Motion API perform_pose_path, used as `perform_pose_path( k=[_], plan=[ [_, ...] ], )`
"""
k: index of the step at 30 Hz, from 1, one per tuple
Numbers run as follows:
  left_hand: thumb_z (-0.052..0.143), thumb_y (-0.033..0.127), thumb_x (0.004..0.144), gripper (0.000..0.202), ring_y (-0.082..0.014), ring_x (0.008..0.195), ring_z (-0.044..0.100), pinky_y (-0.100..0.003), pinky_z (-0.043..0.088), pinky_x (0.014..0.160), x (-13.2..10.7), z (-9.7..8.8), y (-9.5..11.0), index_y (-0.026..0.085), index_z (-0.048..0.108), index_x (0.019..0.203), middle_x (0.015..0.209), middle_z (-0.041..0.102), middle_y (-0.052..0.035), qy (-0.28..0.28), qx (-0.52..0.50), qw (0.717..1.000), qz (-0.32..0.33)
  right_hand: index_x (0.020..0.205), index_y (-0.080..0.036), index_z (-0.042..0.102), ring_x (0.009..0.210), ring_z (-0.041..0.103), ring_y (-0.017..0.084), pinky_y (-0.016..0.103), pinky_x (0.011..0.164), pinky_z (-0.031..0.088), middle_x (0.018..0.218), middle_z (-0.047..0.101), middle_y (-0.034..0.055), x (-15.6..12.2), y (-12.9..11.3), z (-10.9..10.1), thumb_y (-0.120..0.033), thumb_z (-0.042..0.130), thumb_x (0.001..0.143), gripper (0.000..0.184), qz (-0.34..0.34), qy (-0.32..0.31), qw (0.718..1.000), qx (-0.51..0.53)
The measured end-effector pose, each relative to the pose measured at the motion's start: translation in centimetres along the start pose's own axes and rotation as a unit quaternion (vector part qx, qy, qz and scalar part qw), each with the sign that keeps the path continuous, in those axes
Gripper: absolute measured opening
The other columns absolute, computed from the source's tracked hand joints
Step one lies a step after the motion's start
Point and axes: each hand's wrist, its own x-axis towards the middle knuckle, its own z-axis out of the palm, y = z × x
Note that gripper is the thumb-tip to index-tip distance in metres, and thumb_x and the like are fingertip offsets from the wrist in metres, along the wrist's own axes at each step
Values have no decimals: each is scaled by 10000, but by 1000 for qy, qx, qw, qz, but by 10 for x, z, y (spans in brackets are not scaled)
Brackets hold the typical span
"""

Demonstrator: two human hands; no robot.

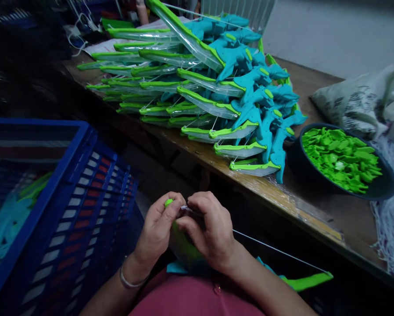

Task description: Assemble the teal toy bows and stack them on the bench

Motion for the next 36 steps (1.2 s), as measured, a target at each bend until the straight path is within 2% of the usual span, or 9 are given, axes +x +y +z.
perform_pose_path(
  k=[2, 5, 8, 14, 21, 28, 32, 36],
  plan=[
    [611, 342, 971, 188, -118, 710, 480, -215, 412, 640, 0, -1, -1, 179, 645, 883, 783, 545, 0, 12, 6, 1000, -2, 1173, -170, 557, 864, 618, 197, 329, 718, 558, 962, 654, 90, 2, -1, 0, -247, 609, 992, 204, -2, -11, 1000, 13],
    [620, 373, 960, 207, -123, 697, 476, -219, 417, 630, -1, 0, -1, 181, 647, 889, 780, 538, -1, 3, -8, 1000, -3, 1108, -171, 602, 836, 626, 171, 297, 709, 549, 921, 662, 66, 7, -2, -3, -162, 591, 987, 121, 6, -16, 999, 39],
    [588, 380, 976, 221, -116, 619, 462, -225, 392, 570, -1, 3, 0, 186, 628, 879, 715, 517, 13, -7, 0, 1000, -8, 1035, -172, 635, 785, 619, 154, 280, 682, 532, 872, 650, 50, 12, -4, -11, -139, 544, 1000, 103, 24, -35, 999, 34],
    [526, 324, 1011, 266, -112, 563, 457, -241, 379, 553, 2, 7, 4, 192, 533, 781, 635, 483, 30, -27, 24, 999, 16, 930, -145, 628, 745, 576, 148, 277, 655, 482, 833, 616, 53, 10, -5, -31, -145, 512, 1010, 141, 25, -104, 993, -39],
    [523, 338, 1008, 294, -113, 541, 428, -249, 362, 542, 3, 14, 4, 192, 505, 753, 607, 467, 30, -49, 14, 998, 20, 858, -163, 570, 695, 526, 146, 286, 617, 435, 781, 559, 32, 3, -11, -48, -108, 464, 970, 164, 16, -103, 985, -137],
    [530, 373, 1001, 283, -113, 541, 435, -244, 372, 531, -2, 17, 6, 190, 519, 786, 618, 488, 25, -64, 29, 998, 10, 815, -158, 529, 676, 482, 156, 290, 582, 386, 770, 504, 40, 1, -22, -65, -111, 450, 893, 121, 33, -125, 979, -156],
    [522, 398, 1004, 304, -111, 549, 435, -246, 368, 538, -6, 19, 7, 189, 516, 784, 635, 488, 22, -68, 42, 997, 16, 776, -159, 521, 676, 459, 172, 314, 591, 363, 753, 478, 41, 1, -24, -71, -111, 447, 870, 129, -8, -144, 969, -201],
    [486, 431, 1020, 332, -110, 553, 429, -250, 352, 548, -5, 24, 11, 189, 502, 793, 627, 480, 23, -101, 58, 993, 20, 749, -172, 524, 678, 441, 203, 340, 612, 357, 735, 478, 52, 6, -29, -79, -86, 440, 842, 152, -88, -150, 936, -305]
  ],
)
